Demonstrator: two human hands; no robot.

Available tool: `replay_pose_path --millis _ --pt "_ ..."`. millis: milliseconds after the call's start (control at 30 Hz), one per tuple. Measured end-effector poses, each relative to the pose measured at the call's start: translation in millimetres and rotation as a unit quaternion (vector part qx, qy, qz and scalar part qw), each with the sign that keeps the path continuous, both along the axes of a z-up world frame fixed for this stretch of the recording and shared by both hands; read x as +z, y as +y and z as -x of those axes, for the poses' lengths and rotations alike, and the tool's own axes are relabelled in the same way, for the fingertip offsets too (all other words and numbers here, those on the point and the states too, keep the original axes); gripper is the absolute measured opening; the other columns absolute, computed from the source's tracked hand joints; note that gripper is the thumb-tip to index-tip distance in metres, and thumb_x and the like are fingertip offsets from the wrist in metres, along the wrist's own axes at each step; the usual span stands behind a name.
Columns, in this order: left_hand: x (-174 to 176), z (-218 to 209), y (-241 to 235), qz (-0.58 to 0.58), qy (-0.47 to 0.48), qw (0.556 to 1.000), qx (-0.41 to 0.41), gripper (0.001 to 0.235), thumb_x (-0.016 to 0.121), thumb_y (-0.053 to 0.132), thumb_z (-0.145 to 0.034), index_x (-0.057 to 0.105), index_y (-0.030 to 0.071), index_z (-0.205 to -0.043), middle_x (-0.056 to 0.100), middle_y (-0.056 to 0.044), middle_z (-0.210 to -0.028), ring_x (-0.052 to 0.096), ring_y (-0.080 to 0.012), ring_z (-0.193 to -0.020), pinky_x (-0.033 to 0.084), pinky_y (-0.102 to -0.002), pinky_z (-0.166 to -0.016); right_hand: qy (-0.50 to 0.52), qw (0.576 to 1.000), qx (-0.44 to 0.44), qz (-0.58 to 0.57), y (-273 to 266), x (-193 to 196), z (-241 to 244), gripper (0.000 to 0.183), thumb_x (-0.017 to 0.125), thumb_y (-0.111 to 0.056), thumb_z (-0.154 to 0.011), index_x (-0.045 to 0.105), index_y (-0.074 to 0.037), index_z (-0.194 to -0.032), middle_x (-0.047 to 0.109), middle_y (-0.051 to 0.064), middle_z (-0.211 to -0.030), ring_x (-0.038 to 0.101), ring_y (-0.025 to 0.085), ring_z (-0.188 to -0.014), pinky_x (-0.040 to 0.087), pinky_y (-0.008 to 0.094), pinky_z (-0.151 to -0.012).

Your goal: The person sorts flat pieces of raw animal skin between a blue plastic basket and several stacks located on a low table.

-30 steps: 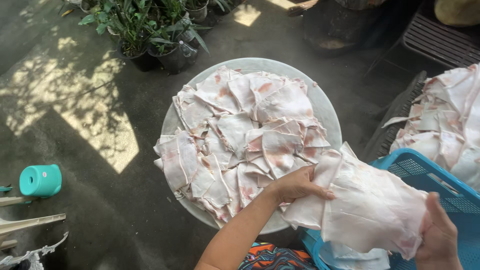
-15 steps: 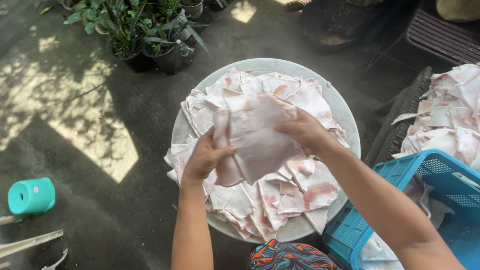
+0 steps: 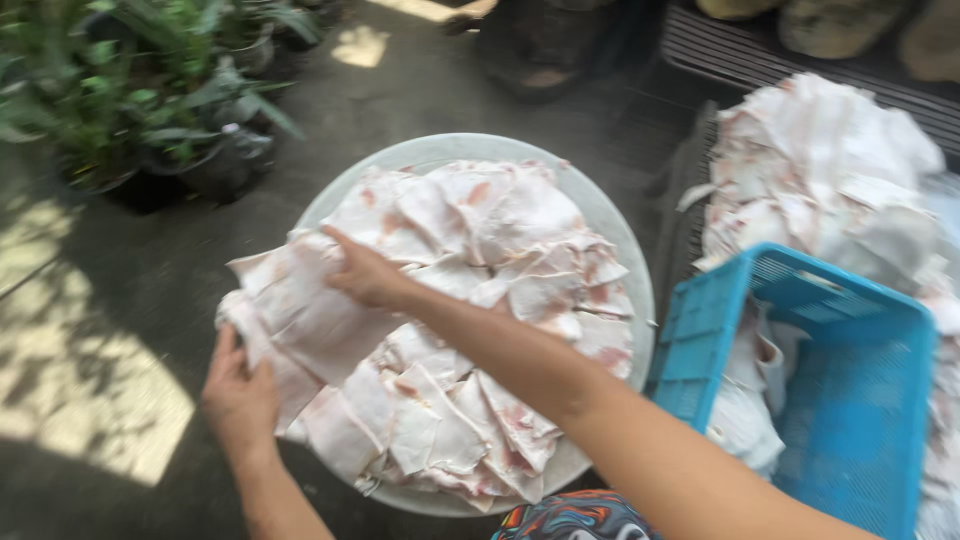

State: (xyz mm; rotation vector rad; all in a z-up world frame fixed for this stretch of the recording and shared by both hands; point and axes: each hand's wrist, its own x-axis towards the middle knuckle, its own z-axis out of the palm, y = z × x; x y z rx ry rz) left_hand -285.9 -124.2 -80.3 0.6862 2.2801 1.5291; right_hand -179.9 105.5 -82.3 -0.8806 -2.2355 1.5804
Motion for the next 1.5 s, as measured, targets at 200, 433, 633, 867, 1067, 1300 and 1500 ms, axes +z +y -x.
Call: replay_pose_path --millis 200,433,633,867,1067,1300,1500 --pt "-140.5 37.3 -25.2 0.016 0.076 0.997 0.007 0.06 0.062 -0.011 -0.094 0.046 -0.016 -0.151 0.061 -0.031 -0.143 0.064 -0.0362 -0.127 0.053 -0.041 -0.106 0.012 0.996 -0.022 -0.081 -44.7 -68.4 17.5 0.082 0.068 -0.023 -0.09 0.03 0.001 -0.158 0.045 0.03 -0.153 0.048 0.041 -0.14 0.039 0.042 -0.115" --pt "-85.9 -46.4 40.0 -0.062 -0.111 0.987 -0.101 0.048 0.055 -0.006 -0.104 0.043 -0.015 -0.15 0.062 -0.025 -0.131 0.069 -0.0304 -0.116 0.059 -0.036 -0.098 0.073 0.994 0.063 0.05 -73.7 -23.5 -82.5 0.056 0.061 -0.027 -0.101 0.05 -0.007 -0.153 0.07 0.019 -0.134 0.069 0.031 -0.117 0.054 0.037 -0.101" --pt "32.2 -224.5 114.9 -0.139 -0.254 0.934 -0.21 0.038 0.057 -0.004 -0.102 0.057 -0.012 -0.139 0.067 -0.019 -0.118 0.069 -0.0214 -0.102 0.059 -0.031 -0.091 0.102 0.964 -0.036 0.244 -31.0 38.2 -258.5 0.042 0.056 -0.025 -0.107 0.058 -0.006 -0.144 0.074 0.01 -0.114 0.072 0.017 -0.096 0.062 0.032 -0.086" --pt "78.3 -403.1 181.3 -0.067 -0.318 0.864 -0.385 0.036 0.058 0.001 -0.098 0.061 -0.006 -0.134 0.072 -0.014 -0.114 0.069 -0.0161 -0.101 0.057 -0.027 -0.09 0.072 0.943 -0.221 0.24 4.3 36.8 -486.5 0.03 0.061 -0.024 -0.101 0.07 -0.005 -0.122 0.074 0.005 -0.103 0.071 0.011 -0.087 0.062 0.028 -0.075" --pt "50.4 -506.5 202.1 -0.016 -0.266 0.831 -0.488 0.037 0.064 0.007 -0.097 0.066 -0.001 -0.133 0.074 -0.011 -0.11 0.068 -0.0136 -0.097 0.054 -0.026 -0.086 -0.337 0.864 -0.373 -0.015 -6.5 -86.2 -681.9 0.054 0.076 -0.046 -0.09 0.071 -0.003 -0.121 0.071 0.02 -0.121 0.067 0.035 -0.11 0.053 0.045 -0.095" --pt "9.7 -558.6 195.9 0.098 -0.201 0.81 -0.542 0.037 0.067 0.011 -0.094 0.068 0.006 -0.13 0.076 -0.01 -0.112 0.071 -0.0136 -0.096 0.056 -0.028 -0.084 -0.511 0.771 -0.375 0.057 -47.2 -111.0 -683.9 0.079 0.085 -0.05 -0.073 0.058 0.0 -0.128 0.057 0.018 -0.136 0.05 0.036 -0.129 0.048 0.052 -0.1" --pt "13.1 -579.1 199.3 0.136 -0.06 0.757 -0.636 0.051 0.072 0.016 -0.087 0.062 0.011 -0.137 0.071 -0.014 -0.125 0.07 -0.026 -0.113 0.055 -0.036 -0.094 -0.391 0.882 -0.262 0.035 -33.7 -110.0 -698.5 0.032 0.075 -0.02 -0.075 0.074 -0.008 -0.105 0.072 0.016 -0.105 0.062 0.038 -0.11 0.052 0.048 -0.091"
